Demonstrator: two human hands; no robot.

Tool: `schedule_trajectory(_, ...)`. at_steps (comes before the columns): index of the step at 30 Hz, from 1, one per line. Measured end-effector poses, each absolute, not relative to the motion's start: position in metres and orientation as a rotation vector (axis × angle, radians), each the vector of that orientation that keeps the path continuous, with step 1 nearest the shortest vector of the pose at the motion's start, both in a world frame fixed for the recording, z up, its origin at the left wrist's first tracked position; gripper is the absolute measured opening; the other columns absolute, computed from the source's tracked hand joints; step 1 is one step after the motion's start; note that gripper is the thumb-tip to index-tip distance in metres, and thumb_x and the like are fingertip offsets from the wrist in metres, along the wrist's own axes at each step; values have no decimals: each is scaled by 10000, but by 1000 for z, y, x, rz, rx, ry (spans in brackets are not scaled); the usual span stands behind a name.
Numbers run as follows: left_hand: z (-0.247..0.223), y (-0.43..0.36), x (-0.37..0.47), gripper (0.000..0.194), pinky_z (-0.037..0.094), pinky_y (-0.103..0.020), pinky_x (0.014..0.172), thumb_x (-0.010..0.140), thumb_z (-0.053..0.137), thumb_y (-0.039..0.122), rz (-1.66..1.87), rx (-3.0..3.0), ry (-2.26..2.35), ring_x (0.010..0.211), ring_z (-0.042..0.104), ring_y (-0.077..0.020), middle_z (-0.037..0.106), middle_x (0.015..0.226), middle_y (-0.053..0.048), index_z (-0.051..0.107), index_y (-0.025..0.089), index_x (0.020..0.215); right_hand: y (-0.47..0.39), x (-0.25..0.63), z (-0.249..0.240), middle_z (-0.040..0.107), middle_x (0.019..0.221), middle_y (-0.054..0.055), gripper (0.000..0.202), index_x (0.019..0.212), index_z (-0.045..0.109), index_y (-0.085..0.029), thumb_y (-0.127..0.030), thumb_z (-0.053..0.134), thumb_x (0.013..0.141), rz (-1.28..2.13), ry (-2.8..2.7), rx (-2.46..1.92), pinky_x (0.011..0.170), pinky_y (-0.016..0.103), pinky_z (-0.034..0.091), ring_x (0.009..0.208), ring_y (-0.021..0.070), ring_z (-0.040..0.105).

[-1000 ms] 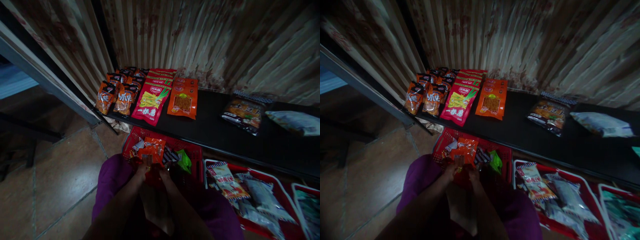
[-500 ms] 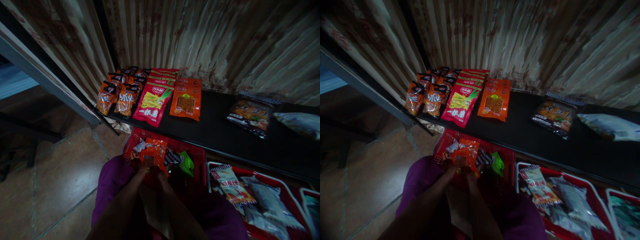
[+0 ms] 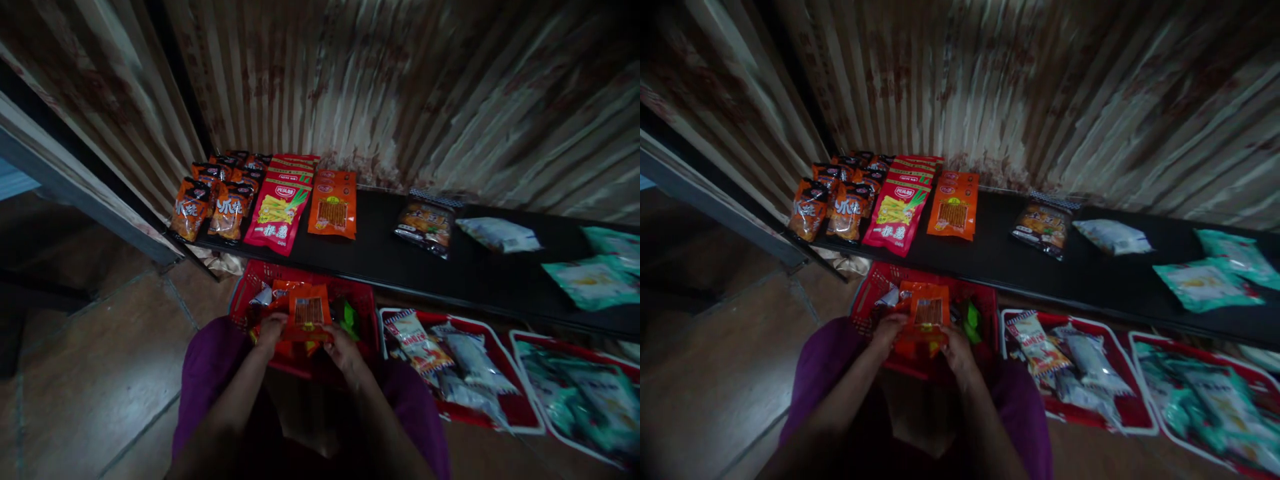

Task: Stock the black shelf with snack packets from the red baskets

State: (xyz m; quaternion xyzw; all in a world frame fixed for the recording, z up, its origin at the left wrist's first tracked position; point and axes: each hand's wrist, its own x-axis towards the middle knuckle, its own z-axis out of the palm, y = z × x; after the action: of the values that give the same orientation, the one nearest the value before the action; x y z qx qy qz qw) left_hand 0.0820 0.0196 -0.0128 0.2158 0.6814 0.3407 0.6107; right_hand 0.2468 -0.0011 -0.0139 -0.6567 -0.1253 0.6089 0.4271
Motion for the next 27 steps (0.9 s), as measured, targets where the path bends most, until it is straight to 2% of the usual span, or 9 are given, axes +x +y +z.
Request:
schedule_trajectory(3, 9, 13, 79, 94, 414, -219, 562, 694, 625, 154, 849, 514, 1473, 621, 575, -112, 674, 782, -33, 657, 153, 782, -17, 258, 16, 650, 643, -25, 149, 710, 590, -217, -196, 643, 573, 1522, -236, -1545, 404, 197, 361, 535, 120, 578)
schedule_trajectory(7, 50, -1, 76, 285, 380, -211, 550, 574, 697, 236, 1047, 449, 1237, 606, 569, -109, 666, 737, -40, 663, 142, 840, -41, 260, 61, 686, 687, -26, 247, 749, 609, -213, -184, 707, 524, 1533, -149, -1380, 550, 239, 487, 614, 146, 633)
schedule_trajectory(10, 83, -14, 75, 379, 404, -224, 593, 522, 737, 284, 1157, 408, 1109, 651, 576, -116, 653, 751, -34, 645, 142, 861, -56, 257, 93, 706, 736, -3, 287, 816, 624, -214, -213, 718, 545, 1551, -219, -1329, 636, 296, 522, 660, 186, 660)
schedule_trajectory(13, 110, -25, 74, 344, 431, -223, 640, 524, 747, 288, 1210, 412, 1057, 702, 587, -117, 656, 810, -32, 622, 152, 815, -66, 258, 119, 719, 826, 35, 261, 852, 638, -221, -264, 690, 600, 1551, -413, -1368, 698, 350, 529, 704, 215, 671)
schedule_trajectory(18, 140, -32, 66, 273, 369, -195, 488, 584, 717, 336, 1212, 574, 973, 550, 519, -87, 588, 649, 15, 592, 148, 736, -68, 276, 149, 726, 800, 53, 271, 809, 668, -202, -272, 721, 553, 1584, -561, -1379, 702, 358, 523, 688, 222, 670)
schedule_trajectory(20, 149, -31, 59, 295, 362, -196, 477, 612, 707, 363, 1229, 637, 975, 525, 501, -81, 591, 643, 18, 616, 144, 788, -63, 288, 160, 725, 750, 39, 286, 797, 678, -192, -281, 740, 532, 1600, -626, -1412, 698, 346, 520, 665, 213, 669)
schedule_trajectory(22, 157, -28, 51, 332, 396, -203, 533, 648, 693, 385, 1206, 745, 966, 585, 540, -93, 637, 721, -7, 647, 142, 870, -55, 300, 173, 719, 699, 33, 259, 749, 687, -186, -296, 751, 523, 1640, -757, -1443, 670, 327, 519, 622, 204, 662)
schedule_trajectory(27, 182, -20, 38, 427, 419, -218, 595, 674, 695, 422, 956, 1069, 929, 685, 587, -126, 679, 880, -51, 655, 171, 1017, -29, 312, 212, 691, 583, 2, 160, 620, 685, -179, -242, 752, 488, 1793, -1050, -1555, 523, 249, 489, 505, 156, 620)
